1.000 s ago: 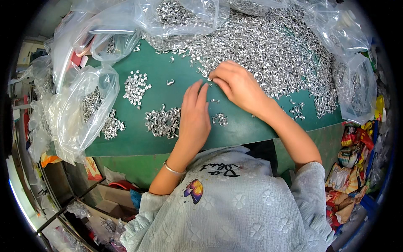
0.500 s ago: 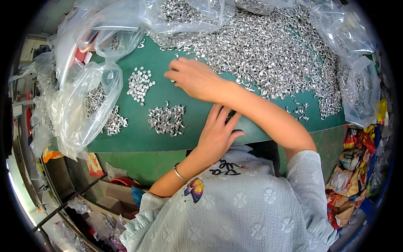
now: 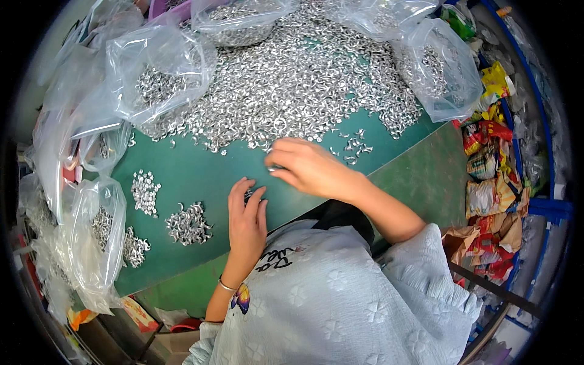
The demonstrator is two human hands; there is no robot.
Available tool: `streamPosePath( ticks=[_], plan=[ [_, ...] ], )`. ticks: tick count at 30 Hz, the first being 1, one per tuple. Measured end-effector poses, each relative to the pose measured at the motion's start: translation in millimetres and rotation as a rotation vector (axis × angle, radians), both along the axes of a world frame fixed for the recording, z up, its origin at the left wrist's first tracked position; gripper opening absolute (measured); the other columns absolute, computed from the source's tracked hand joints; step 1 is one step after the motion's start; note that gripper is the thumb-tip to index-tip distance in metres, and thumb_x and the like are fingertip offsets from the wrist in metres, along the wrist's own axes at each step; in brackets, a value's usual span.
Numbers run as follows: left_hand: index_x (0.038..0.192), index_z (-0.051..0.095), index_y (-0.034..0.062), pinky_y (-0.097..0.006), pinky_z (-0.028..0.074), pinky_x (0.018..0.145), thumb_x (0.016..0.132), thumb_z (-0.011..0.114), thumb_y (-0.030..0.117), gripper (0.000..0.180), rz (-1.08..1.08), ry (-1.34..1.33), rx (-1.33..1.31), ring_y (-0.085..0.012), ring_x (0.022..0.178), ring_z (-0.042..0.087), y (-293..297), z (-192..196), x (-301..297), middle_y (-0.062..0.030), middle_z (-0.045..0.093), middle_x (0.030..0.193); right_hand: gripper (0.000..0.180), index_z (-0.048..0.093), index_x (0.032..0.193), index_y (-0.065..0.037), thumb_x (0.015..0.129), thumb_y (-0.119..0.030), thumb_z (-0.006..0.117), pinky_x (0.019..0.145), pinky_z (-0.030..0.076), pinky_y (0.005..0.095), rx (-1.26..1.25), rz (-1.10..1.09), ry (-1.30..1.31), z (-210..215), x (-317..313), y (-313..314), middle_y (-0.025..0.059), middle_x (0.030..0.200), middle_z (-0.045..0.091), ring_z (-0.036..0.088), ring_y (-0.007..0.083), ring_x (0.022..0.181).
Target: The person sorts through a large pile of small silver-colored metal parts on a green workbench by hand, picking up individual pieces and arranging them into smaller groups.
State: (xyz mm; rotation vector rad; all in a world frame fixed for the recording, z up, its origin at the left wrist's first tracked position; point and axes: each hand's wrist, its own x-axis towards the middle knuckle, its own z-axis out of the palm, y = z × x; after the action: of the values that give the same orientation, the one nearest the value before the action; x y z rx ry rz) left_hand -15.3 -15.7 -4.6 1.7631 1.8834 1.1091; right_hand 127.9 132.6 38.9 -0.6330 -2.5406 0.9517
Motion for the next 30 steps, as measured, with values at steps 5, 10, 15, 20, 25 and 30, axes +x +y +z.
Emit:
streamPosePath(
  ticks=[5, 10, 15, 20, 25, 30],
  plan=[
    [0.11, 0.062, -0.0009, -0.045, 0.043, 0.099, 0.084, 0.066, -0.003, 0.027, 0.033, 0.033, -0.016, -0.039, 0.123, 0.049, -3.5, 0.4, -0.2, -0.0174, 0.053, 0.127, 0.016, 0.064, 0.097, -0.001, 0.082, -0.003, 0.068, 0.075, 0.05, 0.0363, 0.018, -0.358, -0.065, 11.4, 72.4, 3.9, 0.0124, 0.087, 0.06, 0.061, 0.0288, 0.083],
    [0.118, 0.059, -0.0009, -0.046, 0.04, 0.102, 0.078, 0.073, 0.0, 0.042, 0.07, 0.054, 0.006, -0.0398, 0.124, 0.047, -7.3, 1.3, -3.8, -0.0188, 0.05, 0.13, 0.017, 0.065, 0.098, 0.001, 0.082, 0.0, 0.069, 0.067, 0.049, 0.0319, 0.063, -0.566, 0.008, 11.5, 107.6, 9.8, 0.011, 0.083, 0.06, 0.061, 0.0221, 0.074],
    [0.122, 0.055, -0.0003, -0.047, 0.039, 0.104, 0.076, 0.076, 0.004, 0.051, 0.136, 0.021, 0.065, -0.0398, 0.125, 0.045, -16.2, 1.8, -6.6, -0.02, 0.047, 0.134, 0.016, 0.065, 0.095, 0.002, 0.08, 0.006, 0.068, 0.067, 0.048, 0.0283, -0.023, -0.368, 0.042, 12.2, 55.4, -9.1, 0.0099, 0.085, 0.062, 0.06, 0.0199, 0.074],
    [0.114, 0.061, -0.0014, -0.044, 0.044, 0.097, 0.077, 0.072, -0.002, 0.038, 0.243, -0.029, 0.107, -0.039, 0.116, 0.051, -43.7, -1.1, -3.8, -0.0189, 0.052, 0.124, 0.017, 0.063, 0.097, 0.001, 0.081, -0.001, 0.069, 0.068, 0.049, 0.0354, -0.215, 0.204, 0.139, 6.2, -60.2, -31.8, 0.0121, 0.087, 0.059, 0.06, 0.0268, 0.079],
    [0.11, 0.063, -0.0019, -0.045, 0.044, 0.095, 0.077, 0.071, -0.003, 0.034, 0.278, -0.097, 0.167, -0.0394, 0.113, 0.052, -57.0, -10.2, 0.7, -0.0203, 0.052, 0.121, 0.017, 0.062, 0.095, -0.001, 0.082, -0.008, 0.068, 0.075, 0.049, 0.0424, 0.011, 0.583, 0.2, -14.4, -189.7, -65.3, 0.0124, 0.091, 0.059, 0.059, 0.0318, 0.088],
    [0.11, 0.063, -0.0019, -0.046, 0.045, 0.094, 0.077, 0.071, -0.001, 0.034, 0.295, -0.094, 0.223, -0.043, 0.111, 0.052, -57.1, -22.6, 1.4, -0.0214, 0.052, 0.12, 0.014, 0.062, 0.091, -0.001, 0.079, -0.007, 0.066, 0.08, 0.049, 0.0449, 0.279, 0.619, 0.045, -41.2, -290.4, -126.3, 0.0148, 0.094, 0.061, 0.06, 0.0343, 0.093]
  ],
)
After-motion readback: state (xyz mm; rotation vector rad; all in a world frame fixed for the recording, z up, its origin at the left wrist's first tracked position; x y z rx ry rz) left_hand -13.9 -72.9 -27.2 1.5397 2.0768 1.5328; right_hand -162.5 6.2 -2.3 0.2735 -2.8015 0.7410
